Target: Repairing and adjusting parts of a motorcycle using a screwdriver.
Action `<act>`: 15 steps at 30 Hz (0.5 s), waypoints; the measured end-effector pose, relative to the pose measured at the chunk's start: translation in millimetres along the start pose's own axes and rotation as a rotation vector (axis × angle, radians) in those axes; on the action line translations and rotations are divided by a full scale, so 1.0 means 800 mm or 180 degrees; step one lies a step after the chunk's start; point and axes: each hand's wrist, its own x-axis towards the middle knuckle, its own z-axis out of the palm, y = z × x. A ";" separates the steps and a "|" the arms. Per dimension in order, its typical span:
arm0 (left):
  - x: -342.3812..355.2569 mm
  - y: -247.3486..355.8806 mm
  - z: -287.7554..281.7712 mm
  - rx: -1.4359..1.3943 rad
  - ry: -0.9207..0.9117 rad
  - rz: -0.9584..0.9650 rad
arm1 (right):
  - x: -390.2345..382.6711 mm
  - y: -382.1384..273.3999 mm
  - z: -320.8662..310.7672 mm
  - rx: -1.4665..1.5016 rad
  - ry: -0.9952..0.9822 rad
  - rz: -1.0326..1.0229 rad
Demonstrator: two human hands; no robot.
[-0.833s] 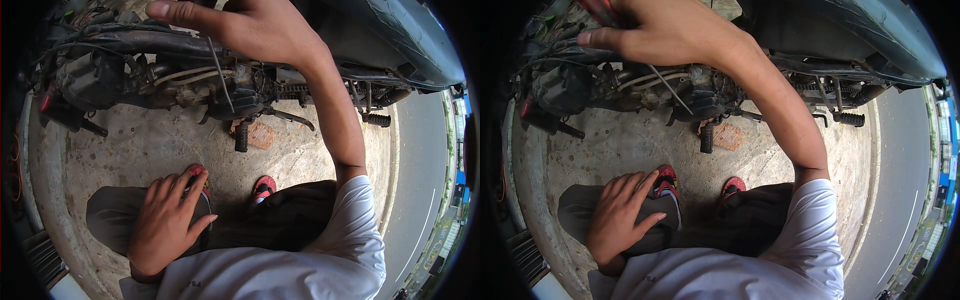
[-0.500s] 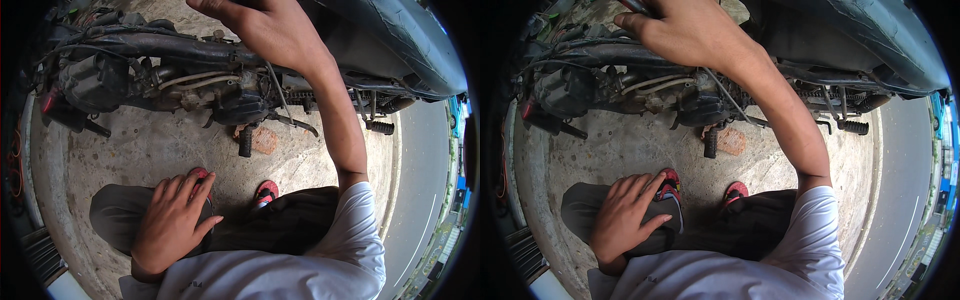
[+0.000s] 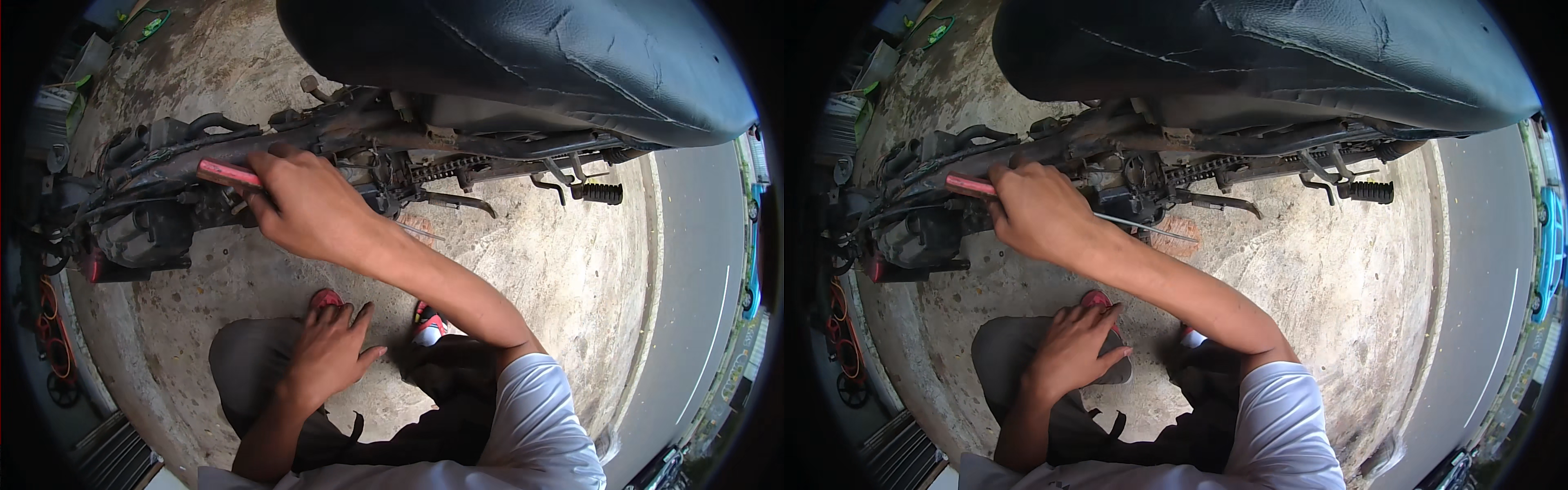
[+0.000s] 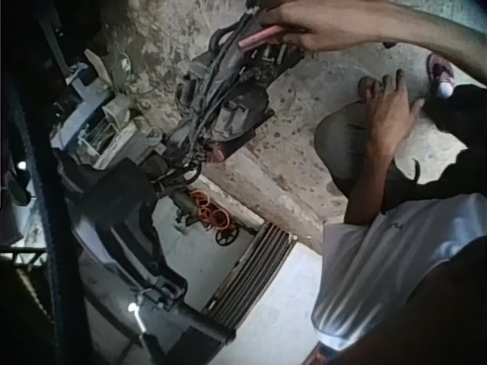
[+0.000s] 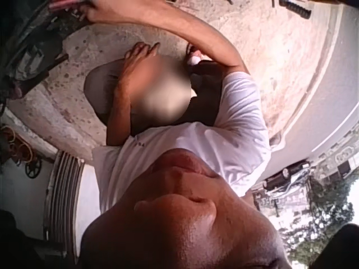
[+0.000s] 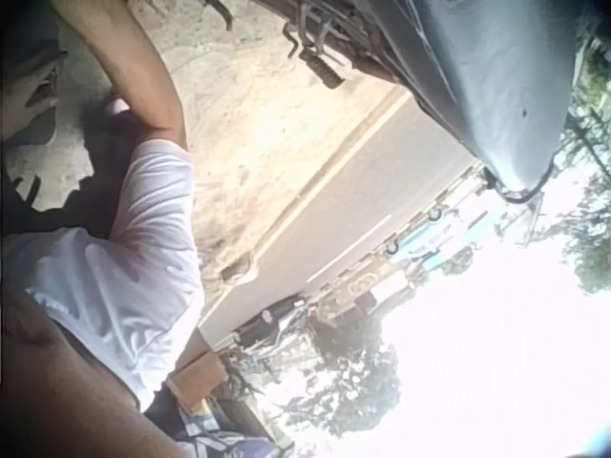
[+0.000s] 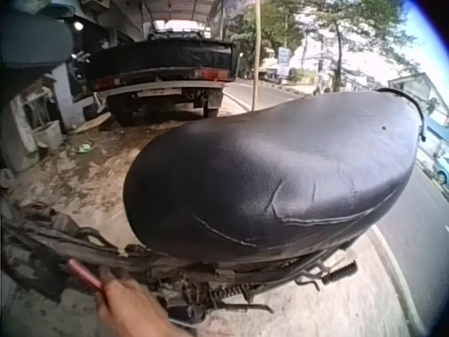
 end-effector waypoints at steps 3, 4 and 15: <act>-0.013 0.017 0.020 -0.0546 -0.0416 0.0255 | -0.023 -0.027 -0.017 0.0275 0.0442 0.0200; -0.021 0.019 0.025 -0.0768 -0.0617 0.0294 | -0.031 -0.038 -0.029 0.0450 0.0417 0.0339; -0.042 0.118 0.067 -0.1295 -0.1131 0.0079 | -0.330 0.054 -0.048 -0.0209 0.0231 0.3015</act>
